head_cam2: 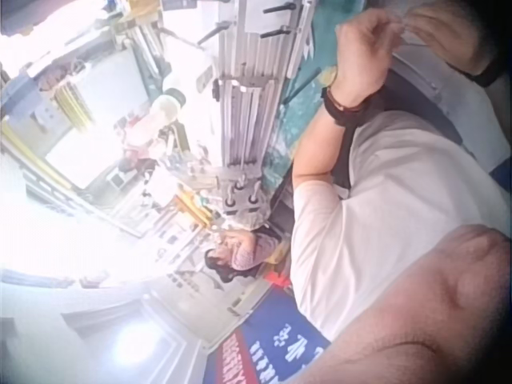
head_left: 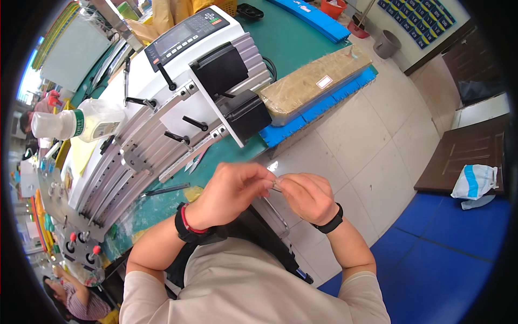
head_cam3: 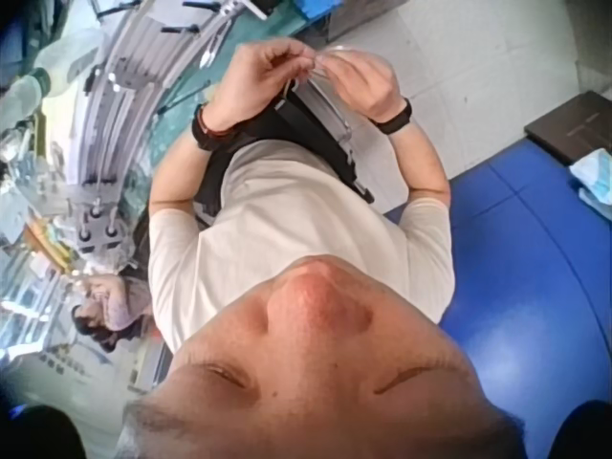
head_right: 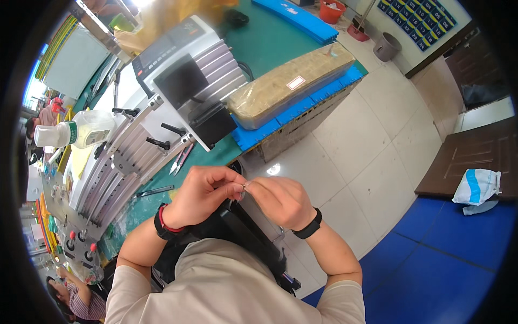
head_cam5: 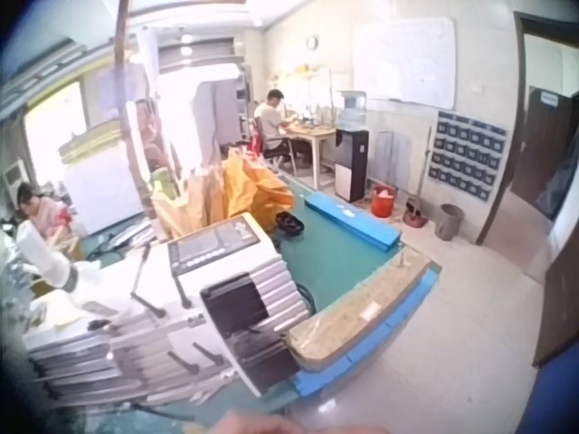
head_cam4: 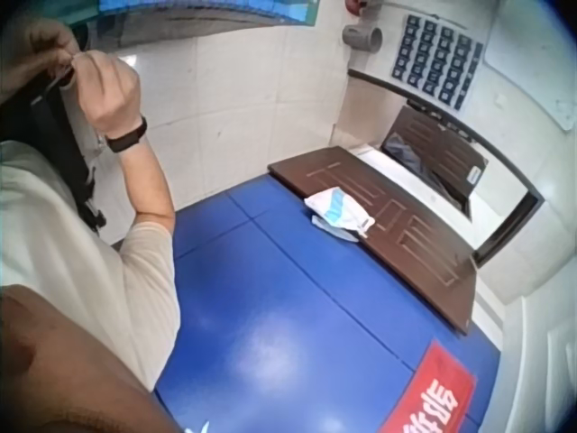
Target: Applying glue and using a precision machine to assemble small electronic or mechanical components.
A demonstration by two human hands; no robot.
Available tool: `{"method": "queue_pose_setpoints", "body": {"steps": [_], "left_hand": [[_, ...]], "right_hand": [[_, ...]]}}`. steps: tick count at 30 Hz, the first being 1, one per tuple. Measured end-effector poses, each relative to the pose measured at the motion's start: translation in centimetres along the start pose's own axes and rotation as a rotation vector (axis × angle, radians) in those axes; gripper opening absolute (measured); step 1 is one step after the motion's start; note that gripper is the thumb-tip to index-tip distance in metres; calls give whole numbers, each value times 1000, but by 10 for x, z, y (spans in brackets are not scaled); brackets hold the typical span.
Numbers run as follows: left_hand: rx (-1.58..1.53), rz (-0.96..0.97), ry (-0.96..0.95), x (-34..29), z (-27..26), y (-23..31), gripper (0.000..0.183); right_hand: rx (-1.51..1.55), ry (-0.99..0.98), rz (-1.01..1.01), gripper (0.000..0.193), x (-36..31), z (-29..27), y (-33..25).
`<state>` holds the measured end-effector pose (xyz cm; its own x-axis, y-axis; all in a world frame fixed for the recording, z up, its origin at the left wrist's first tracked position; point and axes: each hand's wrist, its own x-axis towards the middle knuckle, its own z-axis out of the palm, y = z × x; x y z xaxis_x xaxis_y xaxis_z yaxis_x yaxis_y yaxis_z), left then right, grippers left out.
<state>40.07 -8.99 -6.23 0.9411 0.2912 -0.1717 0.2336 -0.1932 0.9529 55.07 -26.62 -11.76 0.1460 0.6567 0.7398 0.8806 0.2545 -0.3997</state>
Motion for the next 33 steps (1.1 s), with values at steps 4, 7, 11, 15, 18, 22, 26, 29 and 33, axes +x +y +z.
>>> {"method": "queue_pose_setpoints", "body": {"steps": [4,7,11,15,18,22,26,29,33], "left_hand": [[294,266,96,0,5,-1,12],[384,410,156,3,8,-10,11],[464,543,245,12,9,-17,21],[595,410,289,14,6,-18,46],[638,417,310,16,5,-25,47],[567,363,268,7,2,-29,48],[55,211,239,-11,6,-28,41],[-58,247,146,-28,7,-23,38],[-132,258,67,-54,5,-5,35]], "right_hand": [[44,-8,123,18,3,3,-2],[118,-26,291,16,4,5,-8],[106,119,446,13,2,20,-2],[15,352,481,14,14,46,9],[-48,345,461,15,13,60,20],[-112,254,485,15,-22,68,28],[-209,164,504,23,-38,31,9],[-249,128,368,35,-15,-16,-20],[181,-55,279,46,25,-34,-61]]}}
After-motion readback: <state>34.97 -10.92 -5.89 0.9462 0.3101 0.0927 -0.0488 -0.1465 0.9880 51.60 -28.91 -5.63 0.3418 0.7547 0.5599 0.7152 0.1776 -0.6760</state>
